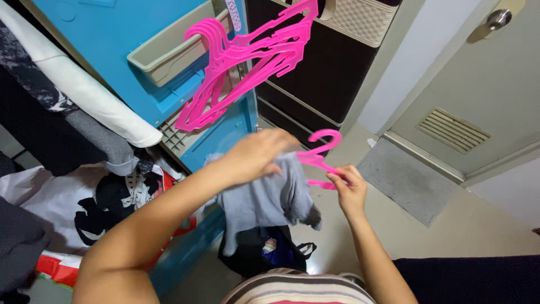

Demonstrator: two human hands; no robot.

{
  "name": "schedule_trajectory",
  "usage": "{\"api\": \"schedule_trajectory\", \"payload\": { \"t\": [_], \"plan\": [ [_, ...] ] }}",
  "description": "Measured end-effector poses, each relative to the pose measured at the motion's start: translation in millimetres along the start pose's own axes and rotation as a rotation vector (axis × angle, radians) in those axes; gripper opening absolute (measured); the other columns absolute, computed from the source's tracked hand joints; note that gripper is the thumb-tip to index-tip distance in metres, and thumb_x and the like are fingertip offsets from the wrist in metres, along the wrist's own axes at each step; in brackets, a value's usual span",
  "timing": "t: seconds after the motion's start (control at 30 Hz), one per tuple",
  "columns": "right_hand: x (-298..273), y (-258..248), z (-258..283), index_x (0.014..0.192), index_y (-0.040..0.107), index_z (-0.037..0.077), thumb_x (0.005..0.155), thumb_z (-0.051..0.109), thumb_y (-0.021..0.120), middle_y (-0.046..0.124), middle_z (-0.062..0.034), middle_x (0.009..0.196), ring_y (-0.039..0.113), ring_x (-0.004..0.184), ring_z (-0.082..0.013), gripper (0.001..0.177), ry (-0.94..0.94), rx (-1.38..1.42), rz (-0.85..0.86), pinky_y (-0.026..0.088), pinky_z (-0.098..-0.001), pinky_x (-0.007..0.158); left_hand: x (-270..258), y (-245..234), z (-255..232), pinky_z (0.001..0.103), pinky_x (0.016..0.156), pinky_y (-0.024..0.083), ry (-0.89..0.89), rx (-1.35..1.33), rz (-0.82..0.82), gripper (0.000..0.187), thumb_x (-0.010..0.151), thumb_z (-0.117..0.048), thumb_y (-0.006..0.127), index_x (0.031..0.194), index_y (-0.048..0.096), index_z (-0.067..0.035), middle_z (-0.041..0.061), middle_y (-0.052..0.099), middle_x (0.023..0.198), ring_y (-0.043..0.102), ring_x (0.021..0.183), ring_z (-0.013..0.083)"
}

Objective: The person hangs clothes by taking items from bags, placing them onto hangers, and then placing the hangers onto a closet rod.

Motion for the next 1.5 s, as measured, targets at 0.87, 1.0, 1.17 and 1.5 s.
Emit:
{"api": "schedule_trajectory", "payload": {
  "t": [0.87,1.0,1.17,1.5],
  "plan": [
    [35,79,65,0.133,0.067,0.006,0.095,0.033,0.072,0.069,-0.0153,0.133,0.059,0.130,-0.0311,0.048,0.017,0.843,0.738,0.034,-0.0502,0.119,-20,-76,14,0.055,0.063,0.044,-0.569,0.042,-0.115,0.028,0.101,-0.025,0.065,0.093,0.053,-0.001,0.021,0.065,0.082,0.064,0.082,0.0456],
    [27,107,86,0.122,0.072,0.009,0.086,0.024,0.086,0.070,-0.0106,0.127,0.058,0.124,-0.0292,0.042,-0.121,0.220,0.889,0.039,-0.0477,0.111,-18,-100,17,0.054,0.060,0.043,-0.599,0.035,-0.164,0.029,0.100,-0.026,0.067,0.093,0.056,-0.001,0.021,0.065,0.081,0.063,0.078,0.0457],
    [35,88,104,0.110,0.076,0.017,0.082,0.031,0.086,0.068,-0.0064,0.131,0.051,0.138,-0.0330,0.032,-0.465,-0.157,0.957,0.037,-0.0498,0.115,-41,-143,6,0.050,0.061,0.045,-0.645,0.031,-0.190,0.025,0.100,-0.025,0.065,0.095,0.058,-0.002,0.020,0.063,0.077,0.062,0.070,0.0406],
    [86,19,200,0.099,0.078,0.015,0.080,0.029,0.082,0.066,-0.0077,0.124,0.043,0.149,-0.0365,0.023,-0.517,-0.485,0.785,0.036,-0.0490,0.115,-64,-144,-12,0.053,0.064,0.047,-0.512,0.264,0.060,0.028,0.099,-0.031,0.065,0.092,0.057,-0.005,0.018,0.065,0.081,0.064,0.080,0.0422]
  ]
}}
Point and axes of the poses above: each hand's wrist, its own x-axis towards the middle knuckle, its own y-axis out of the palm, z = x × y, the point moved 8 cm from there along x, towards the middle knuckle
